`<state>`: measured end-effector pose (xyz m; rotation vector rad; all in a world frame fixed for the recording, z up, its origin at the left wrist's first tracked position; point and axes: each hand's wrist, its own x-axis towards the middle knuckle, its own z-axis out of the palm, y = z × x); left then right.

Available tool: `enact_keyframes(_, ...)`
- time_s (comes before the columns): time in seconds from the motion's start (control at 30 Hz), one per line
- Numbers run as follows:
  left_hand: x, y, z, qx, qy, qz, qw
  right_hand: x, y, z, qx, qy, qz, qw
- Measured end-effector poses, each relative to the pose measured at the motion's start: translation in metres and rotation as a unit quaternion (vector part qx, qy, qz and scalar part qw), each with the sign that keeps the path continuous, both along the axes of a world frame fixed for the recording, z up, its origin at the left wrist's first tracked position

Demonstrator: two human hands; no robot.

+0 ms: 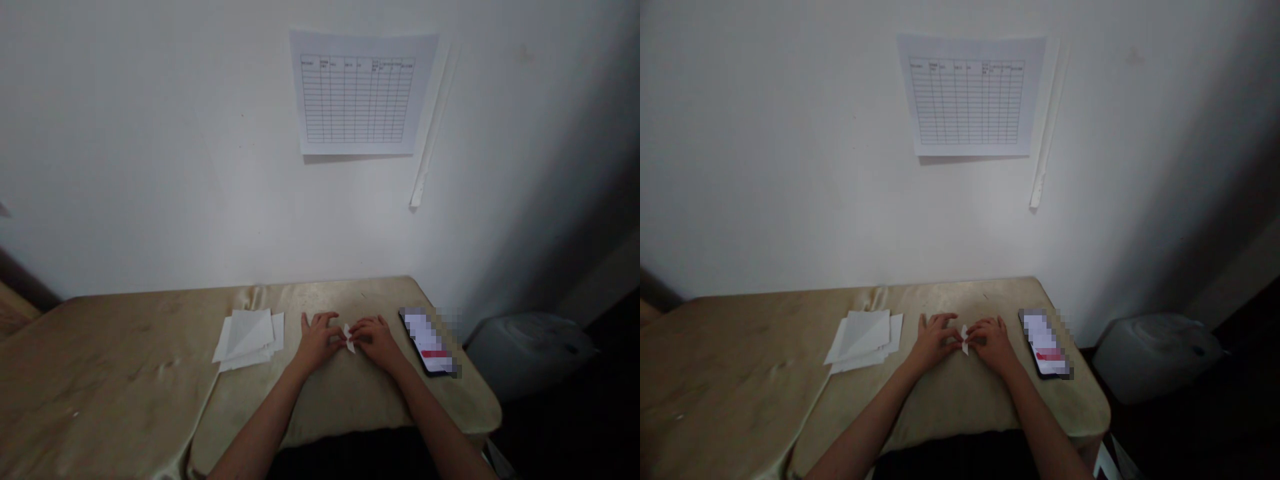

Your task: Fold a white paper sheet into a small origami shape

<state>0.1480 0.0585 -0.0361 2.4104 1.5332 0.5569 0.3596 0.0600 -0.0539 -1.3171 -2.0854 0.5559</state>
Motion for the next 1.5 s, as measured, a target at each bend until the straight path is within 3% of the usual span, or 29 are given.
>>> enact_keyframes(0.23, 0.0, -0.003, 0.001, 0.005, -0.018, -0.025, 0.999, -0.004, -0.004, 0.002, 0.01, 0.009, -0.012, 1.0)
enact_keyframes(0.57, 0.007, -0.002, -0.005, 0.025, -0.043, -0.014, 0.999, -0.005, -0.003, -0.002, 0.005, 0.008, -0.026, 1.0)
enact_keyframes(0.9, 0.009, 0.001, -0.005, -0.041, -0.076, 0.056, 0.995, -0.009, -0.007, -0.001, 0.022, -0.022, -0.032, 0.999)
enact_keyframes(1.5, 0.015, 0.001, -0.001, -0.059, -0.067, 0.059, 0.994, -0.013, -0.006, -0.001, 0.04, -0.066, -0.064, 0.995)
